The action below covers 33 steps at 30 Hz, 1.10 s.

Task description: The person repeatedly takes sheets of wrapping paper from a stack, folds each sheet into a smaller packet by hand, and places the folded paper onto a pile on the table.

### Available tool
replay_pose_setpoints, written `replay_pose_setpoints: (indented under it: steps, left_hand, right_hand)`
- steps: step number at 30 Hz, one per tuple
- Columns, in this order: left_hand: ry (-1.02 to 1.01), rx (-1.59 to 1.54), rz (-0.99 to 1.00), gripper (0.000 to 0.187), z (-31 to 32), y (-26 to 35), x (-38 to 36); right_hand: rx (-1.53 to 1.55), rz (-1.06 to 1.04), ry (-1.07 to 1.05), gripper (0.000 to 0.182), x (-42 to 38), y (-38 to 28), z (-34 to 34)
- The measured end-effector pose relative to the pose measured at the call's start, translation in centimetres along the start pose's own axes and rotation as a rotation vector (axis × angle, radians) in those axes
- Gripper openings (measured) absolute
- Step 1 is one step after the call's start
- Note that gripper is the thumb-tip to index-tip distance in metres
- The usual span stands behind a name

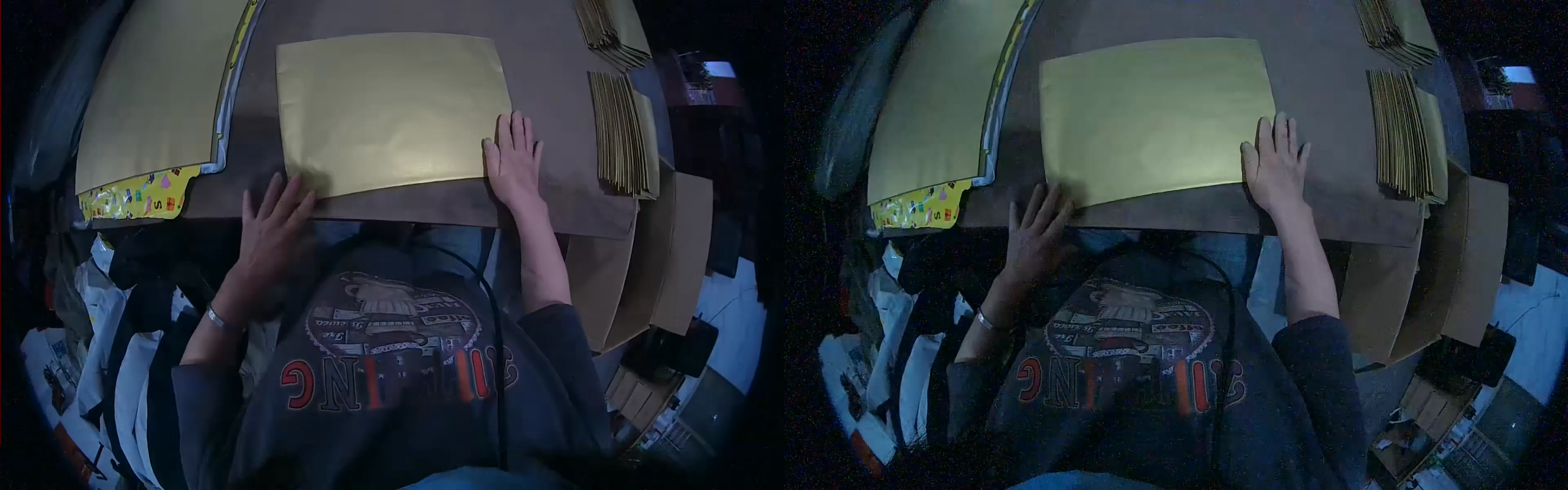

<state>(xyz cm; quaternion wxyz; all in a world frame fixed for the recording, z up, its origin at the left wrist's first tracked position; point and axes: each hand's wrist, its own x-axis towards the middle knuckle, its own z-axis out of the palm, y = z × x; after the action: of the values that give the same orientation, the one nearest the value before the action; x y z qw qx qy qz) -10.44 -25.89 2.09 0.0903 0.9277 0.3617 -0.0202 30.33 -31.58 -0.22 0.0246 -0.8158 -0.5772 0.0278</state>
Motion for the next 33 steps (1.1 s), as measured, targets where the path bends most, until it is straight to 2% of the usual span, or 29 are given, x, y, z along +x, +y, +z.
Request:
replay_pose_setpoints:
  steps: [1, 3, 5, 8, 10, 11, 14, 15, 17, 22, 23, 24, 26, 27, 29, 30, 32, 33]
  left_hand:
    - [0.048, 0.035, 0.031, 0.06, 0.1, -0.6, -0.3]
    - [0.104, 0.072, 0.058, 0.056, 0.5, -1.6, -0.4]
    - [0.276, 0.042, 0.229, 0.045, 1.0, -2.6, 0.6]
    - [0.25, -0.121, 0.267, 0.038, 0.1, -2.3, 2.1]
    - [0.267, -0.134, 0.275, 0.037, -0.8, -1.6, 2.6]
    - [0.279, -0.147, 0.29, 0.036, -1.1, -1.6, 2.7]
    - [0.27, -0.21, 0.318, 0.033, -0.8, -2.6, 3.3]
    - [0.271, -0.206, 0.32, 0.033, -0.9, -2.8, 3.3]
    - [0.224, -0.158, 0.328, 0.029, -1.1, -3.0, 3.3]
    - [0.267, -0.077, 0.326, 0.023, -1.8, -2.1, 4.4]
    - [0.283, -0.071, 0.32, 0.022, -1.8, -2.3, 4.8]
    - [0.286, -0.068, 0.329, 0.022, -2.0, -2.6, 5.1]
    - [0.17, -0.094, 0.29, 0.023, -2.9, -3.1, 5.6]
    - [0.174, -0.087, 0.295, 0.023, -3.6, -3.2, 5.9]
    - [0.583, -0.239, 0.43, 0.04, -5.1, -2.9, 6.6]
    - [0.584, -0.236, 0.434, 0.04, -5.7, -2.7, 6.7]
    - [0.667, -0.582, -0.076, 0.064, -6.5, -2.3, 6.9]
    - [0.618, -0.731, -0.16, 0.082, -4.3, -4.6, 7.6]
  right_hand:
    - [-0.001, -0.002, 0.005, 0.062, -0.3, -0.4, -0.3]
    - [-0.225, -0.051, 0.048, 0.059, -1.0, -1.6, -0.8]
    - [-0.025, -0.218, 0.054, 0.061, -2.3, -4.2, -0.5]
    - [0.152, -0.458, 0.002, 0.066, -4.5, -9.2, 0.0]
    - [0.241, -0.541, -0.001, 0.069, -4.9, -12.4, -0.4]
    - [0.267, -0.566, 0.075, 0.066, -4.8, -13.6, -0.2]
    - [0.283, -0.654, 0.12, 0.06, -3.3, -15.2, -0.2]
    - [0.257, -0.672, 0.143, 0.055, -2.7, -15.3, -0.9]
    - [0.247, -0.691, 0.126, 0.054, -2.2, -15.0, -1.1]
    - [0.281, -0.69, 0.038, 0.052, -2.3, -15.0, -2.4]
    - [0.23, -0.686, 0.13, 0.05, -2.5, -15.0, -1.6]
    - [0.228, -0.68, 0.137, 0.05, -2.4, -15.0, -1.1]
    - [0.204, -0.634, 0.2, 0.042, -2.0, -15.0, -0.6]
    - [0.24, -0.605, 0.186, 0.033, -1.6, -14.7, -1.0]
    - [0.376, -0.575, 0.272, 0.028, -0.6, -13.2, -1.5]
    - [0.363, -0.543, 0.323, 0.03, -0.4, -12.4, -2.9]
    - [0.443, -0.554, 0.35, 0.03, 0.4, -10.7, -4.8]
    - [0.522, -0.564, 0.372, 0.031, 0.7, -9.8, -5.6]
